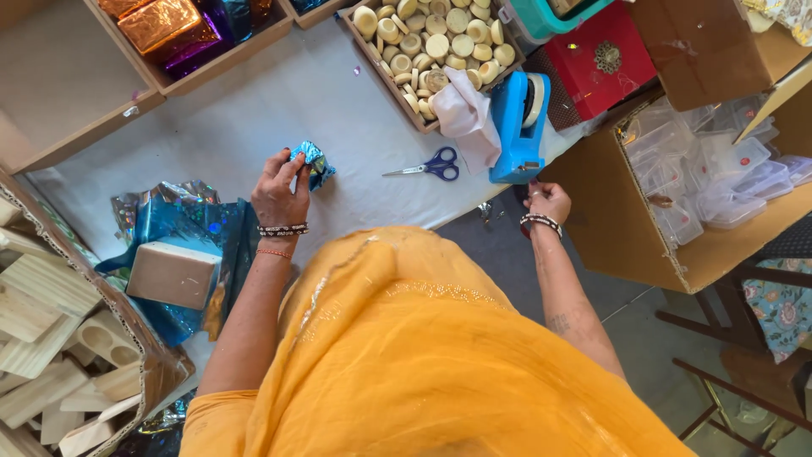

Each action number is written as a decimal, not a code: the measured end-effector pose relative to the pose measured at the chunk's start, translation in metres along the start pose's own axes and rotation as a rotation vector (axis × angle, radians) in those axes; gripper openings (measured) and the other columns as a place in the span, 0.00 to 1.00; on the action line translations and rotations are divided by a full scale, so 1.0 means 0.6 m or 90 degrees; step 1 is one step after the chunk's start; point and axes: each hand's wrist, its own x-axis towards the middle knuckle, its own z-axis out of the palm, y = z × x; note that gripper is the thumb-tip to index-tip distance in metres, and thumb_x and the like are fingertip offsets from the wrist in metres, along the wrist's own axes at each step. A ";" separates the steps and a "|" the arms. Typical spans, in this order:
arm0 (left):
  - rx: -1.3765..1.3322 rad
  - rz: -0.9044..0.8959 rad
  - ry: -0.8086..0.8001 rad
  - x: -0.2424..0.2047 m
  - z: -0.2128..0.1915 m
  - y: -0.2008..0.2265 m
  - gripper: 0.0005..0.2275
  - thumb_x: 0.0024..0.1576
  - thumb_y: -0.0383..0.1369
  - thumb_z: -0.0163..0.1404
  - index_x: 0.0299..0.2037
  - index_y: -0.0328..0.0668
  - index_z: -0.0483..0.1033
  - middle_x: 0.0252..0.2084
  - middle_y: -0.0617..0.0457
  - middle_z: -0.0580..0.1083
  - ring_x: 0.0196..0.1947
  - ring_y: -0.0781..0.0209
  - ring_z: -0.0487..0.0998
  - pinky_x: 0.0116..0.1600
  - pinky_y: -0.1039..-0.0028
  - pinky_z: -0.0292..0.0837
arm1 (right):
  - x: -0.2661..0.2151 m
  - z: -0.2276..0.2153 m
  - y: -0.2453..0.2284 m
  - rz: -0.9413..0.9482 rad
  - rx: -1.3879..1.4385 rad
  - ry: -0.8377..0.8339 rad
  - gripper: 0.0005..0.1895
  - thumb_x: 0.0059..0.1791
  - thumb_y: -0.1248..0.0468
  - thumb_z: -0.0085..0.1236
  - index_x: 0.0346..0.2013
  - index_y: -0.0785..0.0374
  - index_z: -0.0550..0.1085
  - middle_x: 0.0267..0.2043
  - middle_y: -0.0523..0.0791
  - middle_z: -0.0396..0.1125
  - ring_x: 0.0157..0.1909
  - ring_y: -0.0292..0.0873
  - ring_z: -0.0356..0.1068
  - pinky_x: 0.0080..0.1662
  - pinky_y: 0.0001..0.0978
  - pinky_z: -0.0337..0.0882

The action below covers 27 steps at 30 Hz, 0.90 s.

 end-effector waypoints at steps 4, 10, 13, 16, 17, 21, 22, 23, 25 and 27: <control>-0.001 0.016 0.018 -0.010 0.004 -0.003 0.08 0.60 0.30 0.59 0.48 0.45 0.83 0.53 0.46 0.77 0.45 0.46 0.82 0.48 0.63 0.78 | 0.001 -0.029 0.050 0.097 -0.052 0.005 0.06 0.52 0.66 0.62 0.34 0.67 0.75 0.29 0.43 0.70 0.24 0.35 0.68 0.29 0.29 0.73; 0.001 -0.014 0.023 -0.018 0.025 -0.009 0.08 0.58 0.30 0.59 0.47 0.46 0.83 0.53 0.47 0.78 0.44 0.48 0.82 0.46 0.63 0.78 | -0.057 0.075 -0.004 0.321 0.164 -0.255 0.07 0.53 0.61 0.61 0.38 0.60 0.72 0.29 0.39 0.65 0.31 0.35 0.68 0.41 0.37 0.79; 0.004 -0.022 0.033 -0.020 0.022 -0.007 0.08 0.58 0.31 0.59 0.47 0.49 0.83 0.53 0.48 0.77 0.44 0.48 0.81 0.46 0.63 0.79 | -0.123 0.190 -0.098 0.284 0.181 -0.425 0.06 0.54 0.61 0.59 0.40 0.60 0.73 0.30 0.38 0.64 0.33 0.35 0.67 0.44 0.37 0.78; 0.010 -0.013 0.036 -0.023 0.023 -0.004 0.09 0.58 0.32 0.58 0.48 0.50 0.82 0.53 0.49 0.77 0.46 0.48 0.81 0.47 0.63 0.79 | -0.184 0.303 -0.171 0.233 0.139 -0.545 0.06 0.54 0.62 0.57 0.40 0.61 0.73 0.30 0.39 0.64 0.33 0.34 0.67 0.44 0.36 0.79; 0.010 -0.003 0.030 -0.023 0.024 -0.004 0.09 0.58 0.32 0.58 0.49 0.51 0.82 0.54 0.49 0.77 0.46 0.48 0.81 0.47 0.63 0.79 | -0.202 0.338 -0.189 0.211 0.107 -0.589 0.07 0.54 0.62 0.57 0.39 0.63 0.72 0.30 0.39 0.65 0.32 0.34 0.67 0.44 0.36 0.80; 0.012 0.001 0.037 -0.025 0.042 -0.014 0.10 0.58 0.33 0.57 0.50 0.52 0.81 0.55 0.49 0.77 0.47 0.48 0.81 0.47 0.62 0.79 | -0.237 0.465 -0.202 0.168 0.079 -0.642 0.08 0.54 0.61 0.58 0.38 0.64 0.73 0.29 0.40 0.66 0.30 0.34 0.68 0.40 0.34 0.80; 0.010 0.003 0.038 -0.025 0.043 -0.013 0.10 0.58 0.33 0.57 0.50 0.53 0.81 0.55 0.49 0.77 0.47 0.48 0.81 0.46 0.62 0.79 | -0.248 0.482 -0.207 0.153 0.053 -0.631 0.09 0.53 0.61 0.60 0.37 0.65 0.74 0.29 0.39 0.67 0.29 0.33 0.68 0.39 0.33 0.80; 0.009 0.005 0.039 -0.025 0.044 -0.011 0.10 0.58 0.33 0.57 0.49 0.53 0.81 0.56 0.48 0.77 0.47 0.48 0.81 0.46 0.63 0.79 | -0.259 0.499 -0.212 0.137 0.027 -0.619 0.10 0.53 0.61 0.61 0.36 0.65 0.74 0.29 0.39 0.67 0.28 0.32 0.68 0.37 0.32 0.80; 0.009 0.003 0.043 -0.024 0.046 -0.009 0.09 0.58 0.33 0.57 0.48 0.52 0.81 0.56 0.48 0.77 0.46 0.48 0.81 0.45 0.62 0.79 | -0.266 0.510 -0.207 0.123 -0.007 -0.598 0.10 0.52 0.61 0.63 0.35 0.65 0.75 0.28 0.39 0.68 0.27 0.32 0.68 0.36 0.31 0.80; 0.009 0.001 0.045 -0.026 0.049 -0.010 0.09 0.58 0.34 0.57 0.47 0.52 0.81 0.56 0.47 0.77 0.46 0.47 0.81 0.44 0.62 0.79 | -0.276 0.515 -0.207 0.111 -0.040 -0.577 0.10 0.51 0.61 0.64 0.35 0.65 0.75 0.28 0.39 0.68 0.26 0.31 0.67 0.35 0.31 0.80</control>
